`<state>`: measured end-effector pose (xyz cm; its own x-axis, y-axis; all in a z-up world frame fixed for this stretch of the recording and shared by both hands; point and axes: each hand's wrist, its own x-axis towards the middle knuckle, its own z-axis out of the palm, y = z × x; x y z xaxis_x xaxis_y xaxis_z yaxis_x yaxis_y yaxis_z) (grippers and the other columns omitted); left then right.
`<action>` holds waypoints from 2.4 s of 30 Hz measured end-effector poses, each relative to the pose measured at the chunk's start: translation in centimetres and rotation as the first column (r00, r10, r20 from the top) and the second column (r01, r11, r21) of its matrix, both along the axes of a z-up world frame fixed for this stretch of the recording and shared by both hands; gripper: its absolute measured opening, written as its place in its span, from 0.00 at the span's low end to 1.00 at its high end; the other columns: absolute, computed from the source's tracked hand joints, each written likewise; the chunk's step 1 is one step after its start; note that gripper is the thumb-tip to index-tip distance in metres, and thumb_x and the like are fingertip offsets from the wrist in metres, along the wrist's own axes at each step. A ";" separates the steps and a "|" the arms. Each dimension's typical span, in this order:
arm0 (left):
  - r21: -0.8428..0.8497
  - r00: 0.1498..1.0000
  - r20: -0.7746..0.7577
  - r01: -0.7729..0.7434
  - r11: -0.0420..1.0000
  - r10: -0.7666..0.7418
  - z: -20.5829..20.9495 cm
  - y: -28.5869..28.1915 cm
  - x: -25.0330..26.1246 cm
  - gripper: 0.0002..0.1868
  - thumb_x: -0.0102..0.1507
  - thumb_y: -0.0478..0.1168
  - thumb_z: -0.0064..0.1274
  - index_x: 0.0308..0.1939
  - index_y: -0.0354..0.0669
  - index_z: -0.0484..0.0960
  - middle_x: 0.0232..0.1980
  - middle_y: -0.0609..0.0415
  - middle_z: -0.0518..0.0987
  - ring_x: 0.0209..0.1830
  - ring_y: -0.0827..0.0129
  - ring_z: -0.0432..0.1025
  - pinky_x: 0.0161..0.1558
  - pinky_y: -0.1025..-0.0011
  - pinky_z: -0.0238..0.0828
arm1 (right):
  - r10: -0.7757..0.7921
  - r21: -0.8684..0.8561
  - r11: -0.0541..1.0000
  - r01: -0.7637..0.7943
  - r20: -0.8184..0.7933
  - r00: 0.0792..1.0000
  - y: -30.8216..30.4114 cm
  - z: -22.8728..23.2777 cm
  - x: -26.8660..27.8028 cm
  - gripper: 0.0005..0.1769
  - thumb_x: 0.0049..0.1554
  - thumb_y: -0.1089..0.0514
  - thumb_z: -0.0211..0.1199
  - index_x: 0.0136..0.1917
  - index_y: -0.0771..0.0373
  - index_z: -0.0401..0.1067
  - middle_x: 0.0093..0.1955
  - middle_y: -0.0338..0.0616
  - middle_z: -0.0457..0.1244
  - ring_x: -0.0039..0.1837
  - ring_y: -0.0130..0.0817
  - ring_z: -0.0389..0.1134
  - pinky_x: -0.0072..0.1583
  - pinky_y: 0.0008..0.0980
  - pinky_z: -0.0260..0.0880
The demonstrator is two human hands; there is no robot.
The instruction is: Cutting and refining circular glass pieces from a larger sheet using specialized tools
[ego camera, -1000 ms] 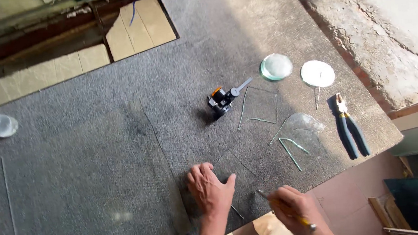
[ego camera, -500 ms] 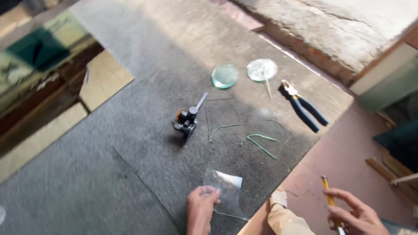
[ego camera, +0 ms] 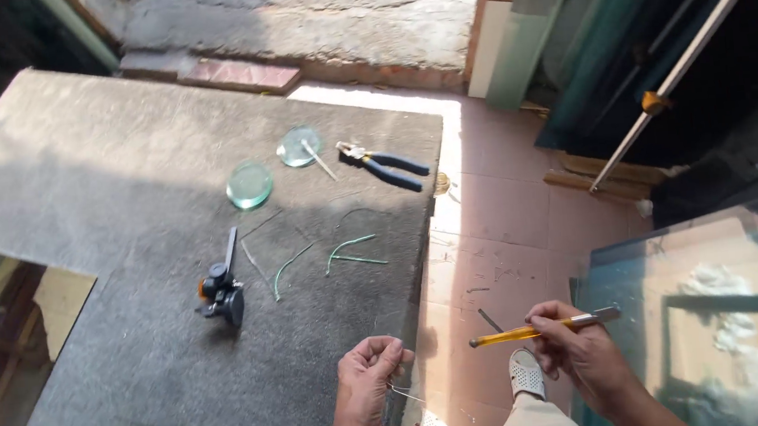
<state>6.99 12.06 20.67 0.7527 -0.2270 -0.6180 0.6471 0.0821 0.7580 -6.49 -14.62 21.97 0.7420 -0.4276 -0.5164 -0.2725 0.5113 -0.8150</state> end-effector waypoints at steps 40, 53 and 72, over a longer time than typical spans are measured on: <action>0.067 0.998 0.009 0.066 0.996 -0.066 -1.1 -9.8 -3.9 0.05 0.61 0.30 0.64 0.38 0.29 0.84 0.31 0.36 0.87 0.29 0.64 0.75 0.35 0.71 0.68 | -0.342 0.288 0.894 0.344 -0.059 0.938 -10.1 -1.8 -5.1 0.25 0.70 0.48 0.52 0.47 0.70 0.79 0.33 0.55 0.64 0.29 0.33 0.56 0.32 0.33 0.54; 0.112 0.997 0.025 0.067 0.991 -0.070 -4.0 -11.0 -3.5 0.05 0.61 0.31 0.64 0.36 0.31 0.84 0.30 0.37 0.89 0.26 0.67 0.73 0.33 0.73 0.69 | -0.266 0.400 0.883 0.247 -0.009 0.964 -10.5 -3.1 -2.5 0.21 0.67 0.47 0.57 0.46 0.69 0.76 0.30 0.50 0.60 0.28 0.31 0.56 0.30 0.28 0.53; 0.170 0.955 0.034 0.285 0.943 -0.295 0.2 -12.2 -3.1 0.11 0.57 0.39 0.68 0.35 0.33 0.87 0.29 0.42 0.89 0.28 0.67 0.81 0.33 0.71 0.74 | -0.239 0.356 0.907 0.226 -0.006 0.971 -9.7 -0.9 4.2 0.21 0.66 0.49 0.58 0.50 0.71 0.77 0.36 0.55 0.64 0.33 0.35 0.59 0.34 0.32 0.61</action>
<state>3.93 -0.17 20.88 0.7050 -0.3420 -0.6213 0.5787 -0.2289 0.7827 -2.24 -24.31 21.05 0.6649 -0.3863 -0.6392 -0.0842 0.8116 -0.5781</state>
